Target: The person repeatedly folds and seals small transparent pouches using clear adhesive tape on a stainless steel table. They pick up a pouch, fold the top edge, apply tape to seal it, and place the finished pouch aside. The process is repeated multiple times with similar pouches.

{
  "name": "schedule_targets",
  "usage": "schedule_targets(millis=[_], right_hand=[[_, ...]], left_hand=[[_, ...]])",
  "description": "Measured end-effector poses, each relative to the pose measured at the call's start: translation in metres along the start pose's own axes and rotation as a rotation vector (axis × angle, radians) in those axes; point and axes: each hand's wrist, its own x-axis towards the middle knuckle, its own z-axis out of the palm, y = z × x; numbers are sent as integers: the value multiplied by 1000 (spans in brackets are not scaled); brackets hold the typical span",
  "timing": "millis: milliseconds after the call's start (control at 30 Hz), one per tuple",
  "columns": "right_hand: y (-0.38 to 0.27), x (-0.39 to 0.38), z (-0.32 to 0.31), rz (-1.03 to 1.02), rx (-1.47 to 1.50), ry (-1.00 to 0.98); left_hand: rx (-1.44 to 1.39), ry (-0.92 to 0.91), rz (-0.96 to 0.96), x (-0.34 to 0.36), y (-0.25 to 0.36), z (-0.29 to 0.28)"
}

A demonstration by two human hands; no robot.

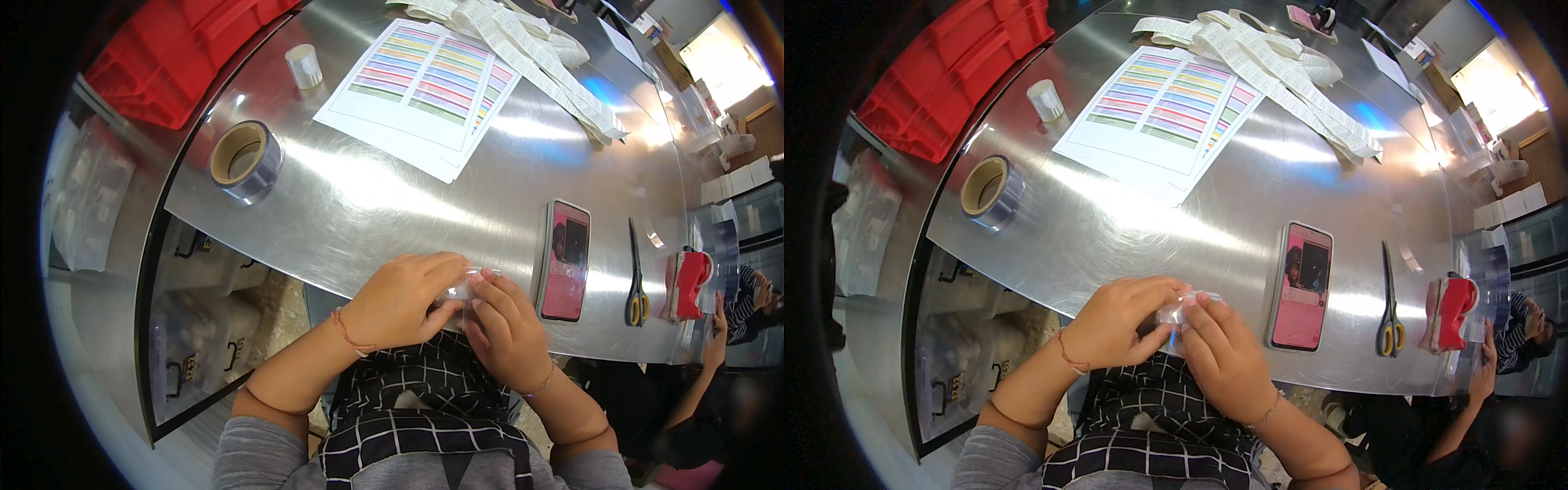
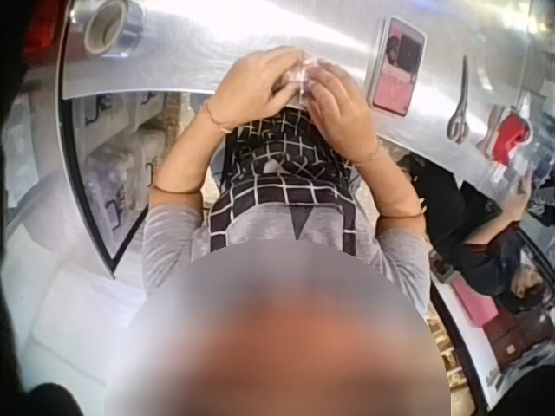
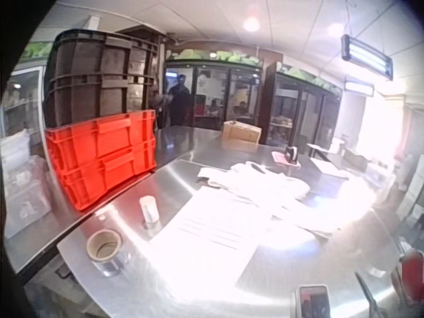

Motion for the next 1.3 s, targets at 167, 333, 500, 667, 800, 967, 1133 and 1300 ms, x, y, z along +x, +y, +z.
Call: schedule_targets(millis=[167, 333, 500, 667, 800, 967, 1133, 1300], right_hand=[[17, -6, 12, -187, -70, 86], [22, -3, 9, -238, -63, 69], [15, 7, 8, -110, 75, 122], [14, 10, -20, 257, 506, 100], [9, 10, -7, 471, 659, 199], [7, 13, 46, 495, 319, 257], [16, 18, 49, 315, 151, 222], [10, 18, 48, 315, 134, 216]], left_hand=[[-81, -1, -181, -3, 3, 4], [-64, 19, -228, -2, 6, 2], [-85, 40, -268, 5, 12, -8], [-417, 13, -334, 6, 27, -26], [-444, -34, -682, 7, 46, 3], [59, 488, -279, -17, 9, 65], [-278, 820, -134, -146, -37, 119], [-776, -15, -638, -173, -96, 158]])
